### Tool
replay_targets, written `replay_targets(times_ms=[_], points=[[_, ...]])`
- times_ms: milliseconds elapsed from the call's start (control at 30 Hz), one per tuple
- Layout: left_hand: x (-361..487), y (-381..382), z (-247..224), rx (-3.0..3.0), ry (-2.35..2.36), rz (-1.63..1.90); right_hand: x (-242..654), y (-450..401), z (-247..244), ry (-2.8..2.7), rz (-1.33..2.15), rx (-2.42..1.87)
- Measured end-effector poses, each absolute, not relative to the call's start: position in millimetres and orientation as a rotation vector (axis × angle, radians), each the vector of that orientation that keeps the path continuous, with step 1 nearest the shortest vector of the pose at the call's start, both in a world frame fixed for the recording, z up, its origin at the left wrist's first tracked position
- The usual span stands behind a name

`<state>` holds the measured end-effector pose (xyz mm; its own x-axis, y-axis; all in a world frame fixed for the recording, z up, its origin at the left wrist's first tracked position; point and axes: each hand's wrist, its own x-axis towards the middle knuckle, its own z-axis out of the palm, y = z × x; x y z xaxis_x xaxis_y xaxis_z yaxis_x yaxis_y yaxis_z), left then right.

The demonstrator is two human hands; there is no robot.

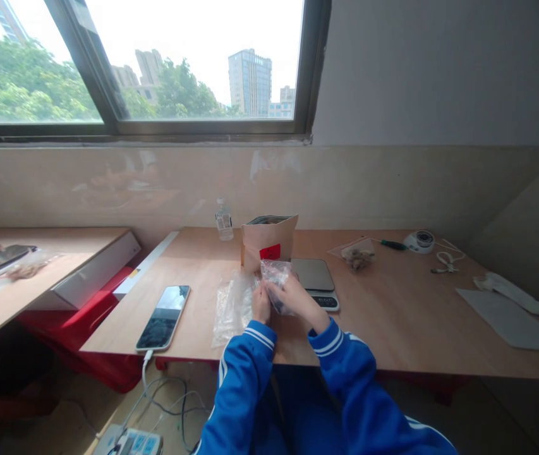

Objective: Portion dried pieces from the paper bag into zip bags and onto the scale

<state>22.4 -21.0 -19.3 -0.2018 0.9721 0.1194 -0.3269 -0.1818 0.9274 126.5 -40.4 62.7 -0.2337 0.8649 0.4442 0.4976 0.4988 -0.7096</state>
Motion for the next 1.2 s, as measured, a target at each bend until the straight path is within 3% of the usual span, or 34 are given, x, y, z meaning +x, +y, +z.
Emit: replay_targets(times_ms=[167,467,767,1000,1200], points=[[21,-22,-16,0.956,1.009,1.587,129,-41,65,-2.017,0.616,-1.088],[19,-23,0,0.759,1.145,1.651,131,-48,65,-1.749,0.759,-1.092],[18,-21,-2,0.769,1.130,1.659,134,-51,50,-1.905,0.536,-1.262],[18,-19,-6,0.736,1.114,1.673,136,-52,63,-1.986,0.611,-0.975],[16,-17,-11,0.727,1.119,1.655,133,-53,66,-2.042,0.529,-1.083]])
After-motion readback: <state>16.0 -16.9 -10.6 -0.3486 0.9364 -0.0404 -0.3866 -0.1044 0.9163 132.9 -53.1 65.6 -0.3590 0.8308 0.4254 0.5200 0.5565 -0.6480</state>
